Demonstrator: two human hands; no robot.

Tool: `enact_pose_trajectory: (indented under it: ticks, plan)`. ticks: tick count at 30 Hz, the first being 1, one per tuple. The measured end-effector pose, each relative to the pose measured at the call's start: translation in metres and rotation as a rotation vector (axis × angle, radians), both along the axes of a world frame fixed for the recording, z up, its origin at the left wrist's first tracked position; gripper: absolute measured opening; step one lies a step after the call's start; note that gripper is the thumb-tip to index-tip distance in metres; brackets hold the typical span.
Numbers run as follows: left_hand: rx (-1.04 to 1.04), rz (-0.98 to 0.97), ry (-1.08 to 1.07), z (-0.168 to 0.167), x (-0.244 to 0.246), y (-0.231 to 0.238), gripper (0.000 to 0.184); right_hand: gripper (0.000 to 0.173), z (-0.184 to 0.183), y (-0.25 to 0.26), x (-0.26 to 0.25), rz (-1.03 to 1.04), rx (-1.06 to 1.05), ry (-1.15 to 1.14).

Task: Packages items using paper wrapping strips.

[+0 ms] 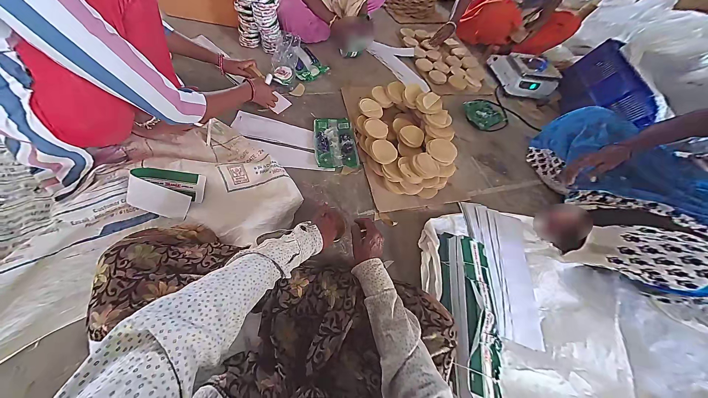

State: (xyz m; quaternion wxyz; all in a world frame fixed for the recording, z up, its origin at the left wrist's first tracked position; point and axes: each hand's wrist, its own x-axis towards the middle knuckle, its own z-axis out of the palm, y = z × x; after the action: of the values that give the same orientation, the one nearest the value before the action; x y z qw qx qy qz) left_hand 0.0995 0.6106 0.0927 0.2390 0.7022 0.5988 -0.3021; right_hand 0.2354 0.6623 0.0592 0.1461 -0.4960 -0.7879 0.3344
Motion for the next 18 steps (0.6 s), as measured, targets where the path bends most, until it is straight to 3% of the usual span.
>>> enact_pose_trajectory:
  ticks: [4, 7, 9, 11, 13, 18]
  plan:
    - [0.123, 0.172, -0.415, -0.001, -0.025, -0.017, 0.038, 0.063, 0.000, 0.013, -0.020, -0.027, -0.265, -0.247]
    - [0.644, 0.657, -0.793, -0.031, -0.022, -0.046, 0.036, 0.058, -0.002, 0.011, -0.035, -0.017, -0.270, -0.332]
    - [0.856, 1.041, -0.859, -0.047, -0.007, -0.050, 0.046, 0.050, 0.002, 0.010, -0.043, -0.042, -0.263, -0.344]
    - [0.728, 1.372, -0.883, -0.049, 0.006, -0.044, 0.068, 0.048, 0.005, 0.006, -0.047, -0.071, -0.241, -0.334]
    - [0.676, 1.530, -0.866, -0.049, 0.013, -0.030, 0.079, 0.047, 0.003, 0.003, -0.045, -0.088, -0.211, -0.255]
    - [0.550, 1.443, -0.711, -0.051, 0.001, -0.005, 0.078, 0.030, -0.024, 0.004, -0.022, -0.083, -0.165, 0.024]
